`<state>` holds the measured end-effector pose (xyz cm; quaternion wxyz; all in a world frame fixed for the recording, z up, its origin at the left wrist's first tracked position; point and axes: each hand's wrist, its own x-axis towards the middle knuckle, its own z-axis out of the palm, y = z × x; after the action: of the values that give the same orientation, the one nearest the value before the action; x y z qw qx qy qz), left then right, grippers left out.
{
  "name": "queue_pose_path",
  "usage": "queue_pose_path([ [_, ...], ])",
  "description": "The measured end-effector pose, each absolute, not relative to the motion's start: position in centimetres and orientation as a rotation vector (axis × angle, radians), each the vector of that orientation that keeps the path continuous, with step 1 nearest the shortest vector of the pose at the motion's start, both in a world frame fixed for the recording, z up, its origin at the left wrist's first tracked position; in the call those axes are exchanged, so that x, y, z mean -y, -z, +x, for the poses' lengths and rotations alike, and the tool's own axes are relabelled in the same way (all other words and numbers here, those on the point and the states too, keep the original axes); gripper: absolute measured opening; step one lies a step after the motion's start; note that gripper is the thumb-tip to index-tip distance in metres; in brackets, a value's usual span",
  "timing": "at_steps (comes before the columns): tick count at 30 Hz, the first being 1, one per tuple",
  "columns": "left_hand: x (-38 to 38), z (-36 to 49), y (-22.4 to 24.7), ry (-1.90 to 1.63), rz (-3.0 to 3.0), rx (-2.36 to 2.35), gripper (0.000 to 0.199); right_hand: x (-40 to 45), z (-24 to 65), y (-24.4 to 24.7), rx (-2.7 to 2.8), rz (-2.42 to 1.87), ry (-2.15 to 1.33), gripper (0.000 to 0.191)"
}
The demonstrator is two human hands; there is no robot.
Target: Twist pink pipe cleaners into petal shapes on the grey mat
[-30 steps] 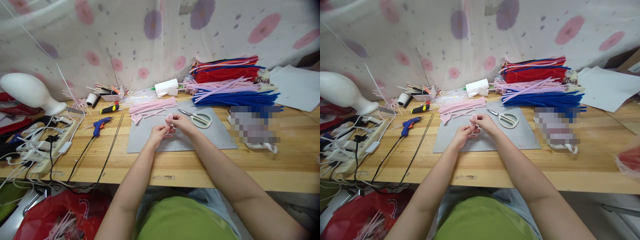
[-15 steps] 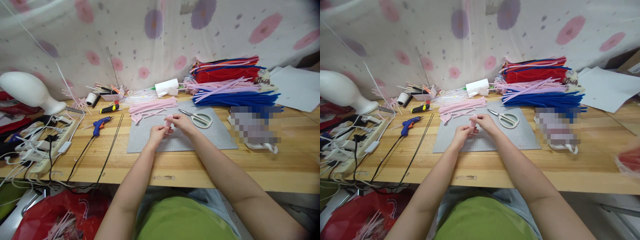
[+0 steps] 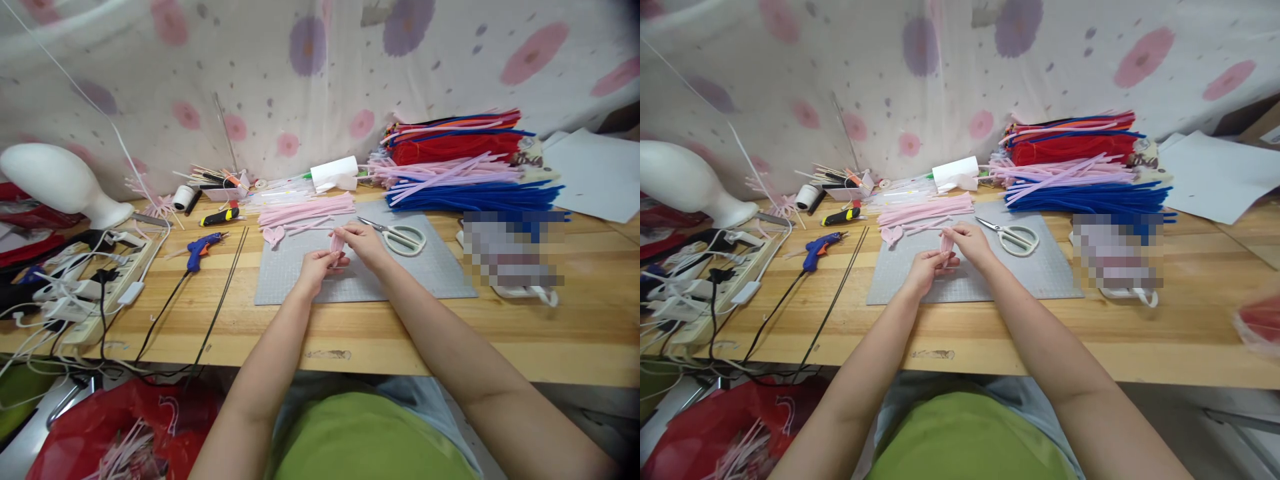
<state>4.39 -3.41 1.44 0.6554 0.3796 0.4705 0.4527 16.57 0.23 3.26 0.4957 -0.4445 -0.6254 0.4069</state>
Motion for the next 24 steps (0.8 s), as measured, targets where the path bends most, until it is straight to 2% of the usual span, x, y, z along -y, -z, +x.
queue_pose_path([
  [3,3.4,4.4,-1.3,-0.983,0.871,-0.995,0.02,-0.5,16.3,-2.9,1.461,-1.055,-0.924,0.03],
  [9,3.4,4.5,-1.2,-1.003,0.814,-0.965,0.019,-1.0,16.1,-2.6,1.459,-1.082,-1.034,0.032],
  [13,3.0,4.3,-1.2,-1.171,0.653,-0.934,0.015,-0.6,16.4,-2.4,1.419,-1.203,-0.862,0.032],
  [19,2.4,3.8,-1.0,-1.293,0.564,-0.922,0.015,1.2,15.8,-1.9,1.913,-1.283,-0.744,0.024],
  [24,2.4,3.6,-0.9,-1.342,0.616,-0.995,0.016,1.8,15.3,-2.6,1.993,-1.301,-0.51,0.02],
])
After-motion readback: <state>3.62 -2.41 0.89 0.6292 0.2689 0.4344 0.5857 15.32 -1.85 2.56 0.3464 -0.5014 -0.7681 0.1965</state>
